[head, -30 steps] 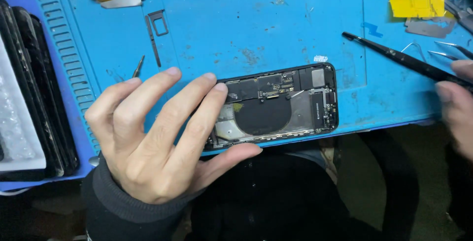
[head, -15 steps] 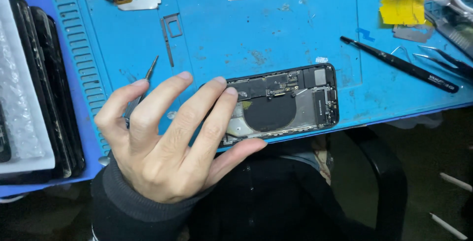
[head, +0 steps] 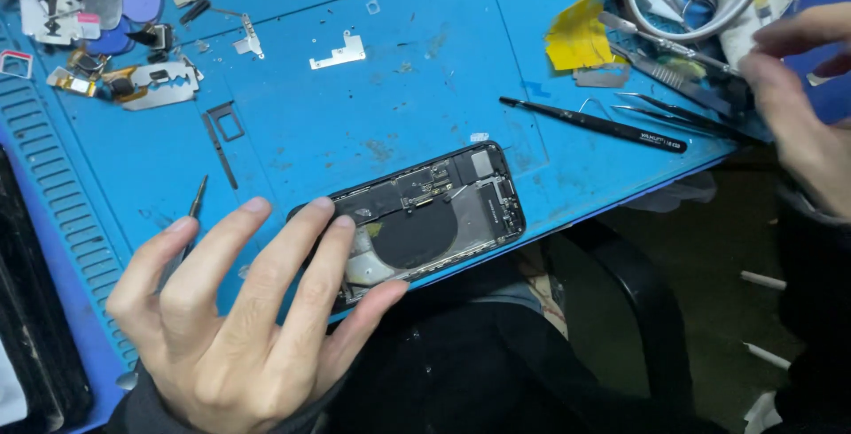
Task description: Repairing a smartphone by manipulating internal components with precision tools.
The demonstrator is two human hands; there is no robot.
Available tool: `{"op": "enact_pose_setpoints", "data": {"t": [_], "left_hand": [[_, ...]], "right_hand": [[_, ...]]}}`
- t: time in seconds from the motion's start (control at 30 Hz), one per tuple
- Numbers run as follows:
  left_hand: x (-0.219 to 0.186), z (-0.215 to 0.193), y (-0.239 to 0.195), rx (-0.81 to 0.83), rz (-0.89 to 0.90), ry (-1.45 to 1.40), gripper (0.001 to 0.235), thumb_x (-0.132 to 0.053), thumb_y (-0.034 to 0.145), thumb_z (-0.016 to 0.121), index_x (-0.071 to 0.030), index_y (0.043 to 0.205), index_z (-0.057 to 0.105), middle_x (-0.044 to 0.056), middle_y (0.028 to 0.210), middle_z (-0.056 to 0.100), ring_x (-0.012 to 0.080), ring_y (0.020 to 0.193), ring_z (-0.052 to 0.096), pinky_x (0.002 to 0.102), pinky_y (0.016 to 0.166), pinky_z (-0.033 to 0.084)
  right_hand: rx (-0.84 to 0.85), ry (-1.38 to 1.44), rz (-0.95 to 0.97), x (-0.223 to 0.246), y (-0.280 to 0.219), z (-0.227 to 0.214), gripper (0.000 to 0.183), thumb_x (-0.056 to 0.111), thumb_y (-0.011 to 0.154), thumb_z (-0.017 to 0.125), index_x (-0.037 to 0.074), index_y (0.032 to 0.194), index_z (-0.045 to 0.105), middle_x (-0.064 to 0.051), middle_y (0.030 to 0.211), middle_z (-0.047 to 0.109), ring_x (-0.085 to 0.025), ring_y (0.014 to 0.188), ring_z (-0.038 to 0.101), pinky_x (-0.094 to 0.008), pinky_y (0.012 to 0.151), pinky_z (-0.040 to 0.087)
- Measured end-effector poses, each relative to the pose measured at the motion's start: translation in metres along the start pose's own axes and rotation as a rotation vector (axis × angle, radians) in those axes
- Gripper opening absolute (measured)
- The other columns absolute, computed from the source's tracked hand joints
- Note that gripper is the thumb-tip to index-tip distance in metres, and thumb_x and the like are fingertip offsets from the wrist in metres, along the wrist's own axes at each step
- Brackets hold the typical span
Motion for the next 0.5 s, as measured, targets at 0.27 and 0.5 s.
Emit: {"op": "enact_pose_setpoints", "data": {"t": [0.27,0.5], "left_hand": [[0.001,0.000,0.000,0.008,0.015,-0.008,0.045,-0.052,0.089,0.073,-0.011,0.104,0.082,0.003,0.112,0.077,0.0273,0.116,0.057,0.049,0.105,0.036],[0.000,0.001,0.000,0.033,0.010,-0.010,0.045,-0.052,0.088,0.074,-0.010,0.103,0.082,0.004,0.112,0.076,0.0288,0.117,0.056,0.050,0.105,0.036]], "right_hand": [[0.062,0.131,-0.301,0.058,0.029,-0.047,0.020,-0.001,0.105,0.072,-0.005,0.124,0.067,-0.020,0.110,0.069,-0.025,0.095,0.067,-0.032,0.084,0.055],[0.191,0.213,-0.116,0.080,0.027,-0.063,0.027,0.001,0.096,0.072,-0.004,0.122,0.068,-0.017,0.097,0.069,-0.020,0.084,0.065,-0.031,0.073,0.051]]}}
Point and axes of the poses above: each hand's wrist, its own y-axis towards the middle knuckle, its own z-axis out of the palm, x = y × z, the point moved 5 cm from there along y, towards the middle knuckle
